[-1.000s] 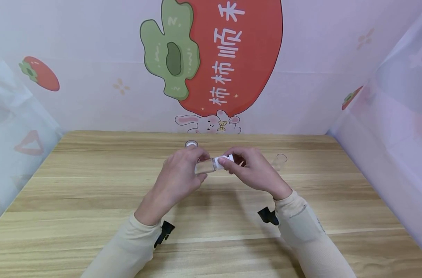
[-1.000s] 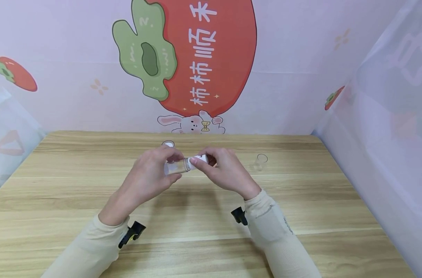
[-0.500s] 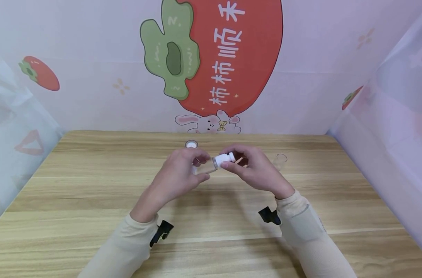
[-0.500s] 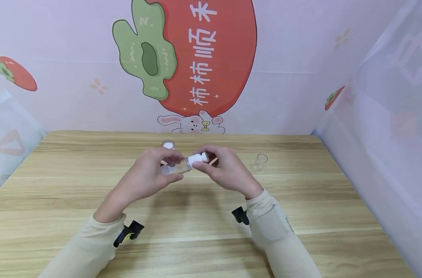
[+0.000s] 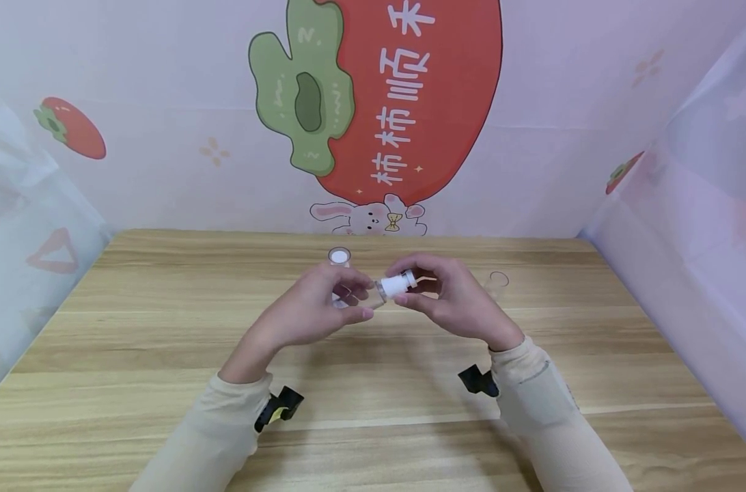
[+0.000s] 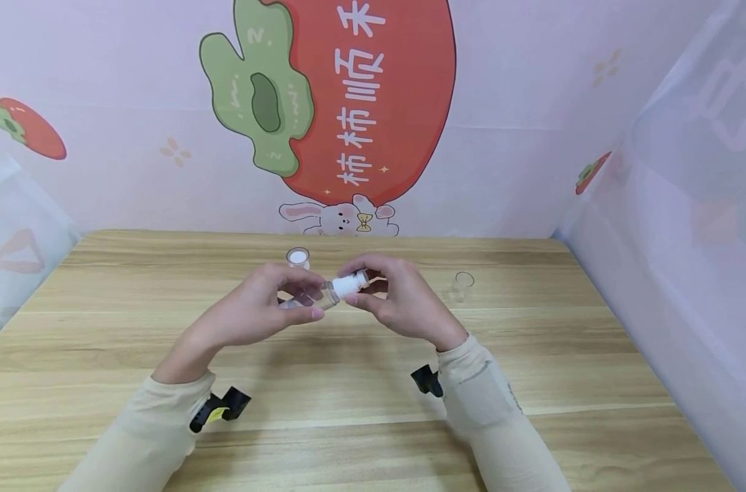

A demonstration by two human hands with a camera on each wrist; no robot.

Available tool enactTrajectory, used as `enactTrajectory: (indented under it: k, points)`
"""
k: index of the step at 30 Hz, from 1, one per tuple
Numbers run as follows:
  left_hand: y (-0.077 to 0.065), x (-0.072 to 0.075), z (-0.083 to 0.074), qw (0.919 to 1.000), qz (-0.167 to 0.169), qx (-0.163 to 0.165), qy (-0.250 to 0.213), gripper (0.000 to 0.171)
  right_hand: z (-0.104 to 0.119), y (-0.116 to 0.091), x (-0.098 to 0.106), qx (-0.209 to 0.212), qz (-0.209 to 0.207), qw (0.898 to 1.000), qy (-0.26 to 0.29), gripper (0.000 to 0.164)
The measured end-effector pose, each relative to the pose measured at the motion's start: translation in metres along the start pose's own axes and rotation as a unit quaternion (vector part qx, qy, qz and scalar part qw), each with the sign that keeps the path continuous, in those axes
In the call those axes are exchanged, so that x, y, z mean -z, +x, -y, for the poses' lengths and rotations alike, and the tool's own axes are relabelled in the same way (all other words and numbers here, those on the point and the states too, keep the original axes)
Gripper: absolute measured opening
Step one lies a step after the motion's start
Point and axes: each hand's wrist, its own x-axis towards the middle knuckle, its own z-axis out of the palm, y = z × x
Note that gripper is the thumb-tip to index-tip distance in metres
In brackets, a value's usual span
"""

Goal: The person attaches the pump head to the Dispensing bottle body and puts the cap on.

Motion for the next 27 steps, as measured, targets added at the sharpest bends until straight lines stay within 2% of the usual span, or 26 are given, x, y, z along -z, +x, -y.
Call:
enactTrajectory:
  k: [6,10,19,27]
  points:
    - [0.000,0.003,0.002,0.9991,0.029,-0.002,-0.032,0.032,-0.001,0.000,0.000,0.019,0.007,1.000,0.013,0.032]
    - [0.000,0.003,0.001,0.9992,0.027,0.008,-0.028,0.033,-0.002,0.000,0.001,0.027,0.009,1.000,0.010,0.032]
    - [-0.001,-0.002,-0.007,0.9982,-0.029,0.038,0.036,0.034,-0.001,0.000,0.000,0.011,0.016,1.000,-0.008,0.030]
    - [-0.001,-0.009,-0.010,0.9912,-0.084,0.028,0.098,0.036,-0.001,0.001,-0.001,-0.008,0.011,1.000,-0.020,0.024]
